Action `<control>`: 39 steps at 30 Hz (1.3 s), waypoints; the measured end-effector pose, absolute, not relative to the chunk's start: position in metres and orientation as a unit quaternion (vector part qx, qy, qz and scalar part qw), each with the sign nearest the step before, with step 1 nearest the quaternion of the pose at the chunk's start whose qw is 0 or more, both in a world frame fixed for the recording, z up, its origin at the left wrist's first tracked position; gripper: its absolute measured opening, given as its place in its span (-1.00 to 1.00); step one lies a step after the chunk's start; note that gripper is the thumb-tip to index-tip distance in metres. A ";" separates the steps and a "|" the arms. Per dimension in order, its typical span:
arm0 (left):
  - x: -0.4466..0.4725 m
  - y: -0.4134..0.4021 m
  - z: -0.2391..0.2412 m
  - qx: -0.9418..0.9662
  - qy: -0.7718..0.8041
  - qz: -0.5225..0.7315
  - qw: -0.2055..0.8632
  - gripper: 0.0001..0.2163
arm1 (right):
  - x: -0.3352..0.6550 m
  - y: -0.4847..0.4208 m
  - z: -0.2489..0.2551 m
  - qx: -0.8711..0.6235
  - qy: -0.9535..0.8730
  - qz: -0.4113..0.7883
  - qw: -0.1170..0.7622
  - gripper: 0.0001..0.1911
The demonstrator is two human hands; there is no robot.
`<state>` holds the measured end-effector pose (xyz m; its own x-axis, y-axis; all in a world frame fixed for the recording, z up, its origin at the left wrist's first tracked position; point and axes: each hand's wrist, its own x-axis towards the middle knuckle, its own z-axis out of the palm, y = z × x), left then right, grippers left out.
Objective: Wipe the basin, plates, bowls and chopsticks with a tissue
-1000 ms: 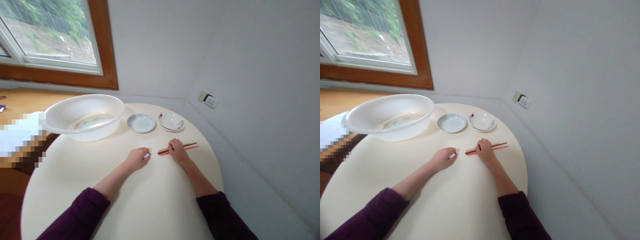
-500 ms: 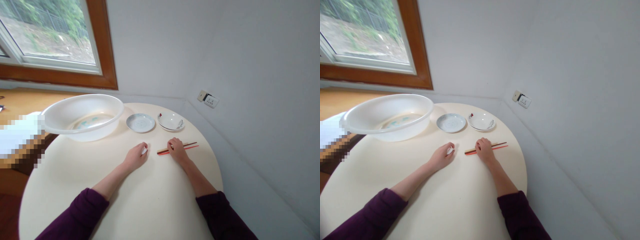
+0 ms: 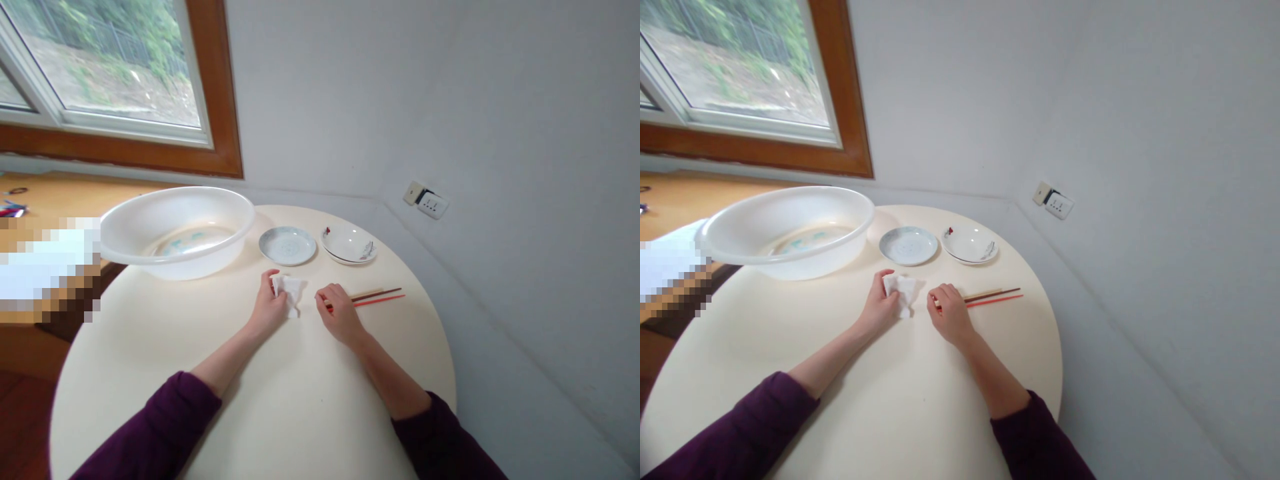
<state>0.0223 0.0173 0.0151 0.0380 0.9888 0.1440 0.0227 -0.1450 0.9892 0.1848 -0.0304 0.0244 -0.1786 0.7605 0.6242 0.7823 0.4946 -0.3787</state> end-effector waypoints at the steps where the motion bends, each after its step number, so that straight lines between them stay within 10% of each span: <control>1: 0.023 0.017 0.016 0.547 0.451 0.526 0.471 -0.60 | 0.182 -0.031 0.025 -0.500 -0.767 -0.007 0.401 -0.82; 12: 0.023 0.015 0.015 0.550 0.346 0.483 0.587 -0.62 | 0.186 -0.024 0.014 -0.555 -0.625 0.221 0.503 -0.70; 39: 0.024 0.011 0.024 0.439 0.318 0.441 0.716 -0.67 | 0.185 -0.032 0.035 -0.521 -0.611 0.292 0.519 -0.78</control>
<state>0.0242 0.0113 0.0243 0.4098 0.9096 -0.0682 -0.3513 0.2264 0.9085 0.1854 -0.0318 0.0351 0.0824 0.9402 0.3306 0.3335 0.2866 -0.8981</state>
